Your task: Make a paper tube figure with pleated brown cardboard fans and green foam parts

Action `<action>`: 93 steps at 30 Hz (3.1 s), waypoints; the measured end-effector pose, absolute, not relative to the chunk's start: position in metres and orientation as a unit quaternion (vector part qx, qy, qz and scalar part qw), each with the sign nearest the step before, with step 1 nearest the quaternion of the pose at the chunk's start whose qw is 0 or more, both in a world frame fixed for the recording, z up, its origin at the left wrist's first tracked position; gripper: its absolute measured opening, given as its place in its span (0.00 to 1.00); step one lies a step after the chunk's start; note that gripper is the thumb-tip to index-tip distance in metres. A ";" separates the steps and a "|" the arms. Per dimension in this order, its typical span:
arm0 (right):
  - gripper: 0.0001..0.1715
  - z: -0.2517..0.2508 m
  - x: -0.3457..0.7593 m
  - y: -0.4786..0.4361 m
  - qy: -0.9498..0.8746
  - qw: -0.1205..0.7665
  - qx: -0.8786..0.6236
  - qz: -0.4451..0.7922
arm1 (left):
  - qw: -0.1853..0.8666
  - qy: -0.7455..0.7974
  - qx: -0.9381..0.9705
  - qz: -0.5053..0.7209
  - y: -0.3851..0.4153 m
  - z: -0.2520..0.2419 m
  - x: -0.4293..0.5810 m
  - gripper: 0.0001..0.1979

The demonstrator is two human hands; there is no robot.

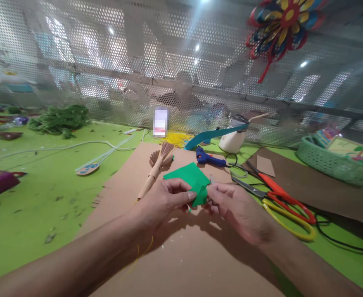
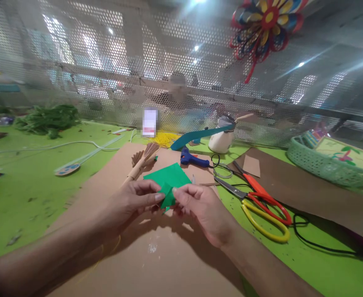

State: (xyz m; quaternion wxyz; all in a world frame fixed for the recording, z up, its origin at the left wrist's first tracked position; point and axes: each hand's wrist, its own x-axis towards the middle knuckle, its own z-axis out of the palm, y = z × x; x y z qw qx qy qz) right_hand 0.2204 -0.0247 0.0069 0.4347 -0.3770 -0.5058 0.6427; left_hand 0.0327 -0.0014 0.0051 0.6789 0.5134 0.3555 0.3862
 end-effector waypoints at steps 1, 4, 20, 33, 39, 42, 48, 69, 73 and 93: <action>0.10 0.007 0.221 -0.025 -0.514 0.436 -0.388 0.629 | 0.685 0.351 0.508 0.387 -0.002 0.006 0.033 0.10; 0.07 0.006 0.222 -0.026 -0.515 0.452 -0.419 0.596 | 0.706 0.337 0.496 0.377 -0.003 0.006 0.032 0.08; 0.07 0.012 0.221 -0.024 -0.542 0.443 -0.457 0.549 | 0.696 0.360 0.498 0.371 -0.001 0.010 0.032 0.08; 0.06 0.017 0.219 -0.029 -0.603 0.428 -0.481 0.471 | 0.617 0.407 0.574 0.352 -0.005 0.015 0.032 0.08; 0.09 0.011 0.220 -0.026 -0.564 0.454 -0.441 0.530 | 0.636 0.395 0.563 0.350 -0.005 0.014 0.033 0.08; 0.14 0.009 0.220 -0.024 -0.503 0.487 -0.412 0.584 | 0.645 0.384 0.548 0.368 -0.005 0.013 0.033 0.08; 0.18 0.012 0.219 -0.023 -0.461 0.468 -0.384 0.648 | 0.639 0.378 0.538 0.400 -0.004 0.014 0.033 0.06; 0.12 0.018 0.222 -0.030 -0.634 0.388 -0.451 0.494 | 0.670 0.369 0.543 0.345 -0.004 0.013 0.030 0.11; 0.11 0.019 0.223 -0.029 -0.639 0.376 -0.446 0.501 | 0.643 0.390 0.562 0.345 -0.005 0.012 0.030 0.10; 0.08 0.012 0.222 -0.029 -0.584 0.385 -0.388 0.600 | 0.605 0.376 0.618 0.332 -0.003 0.011 0.029 0.10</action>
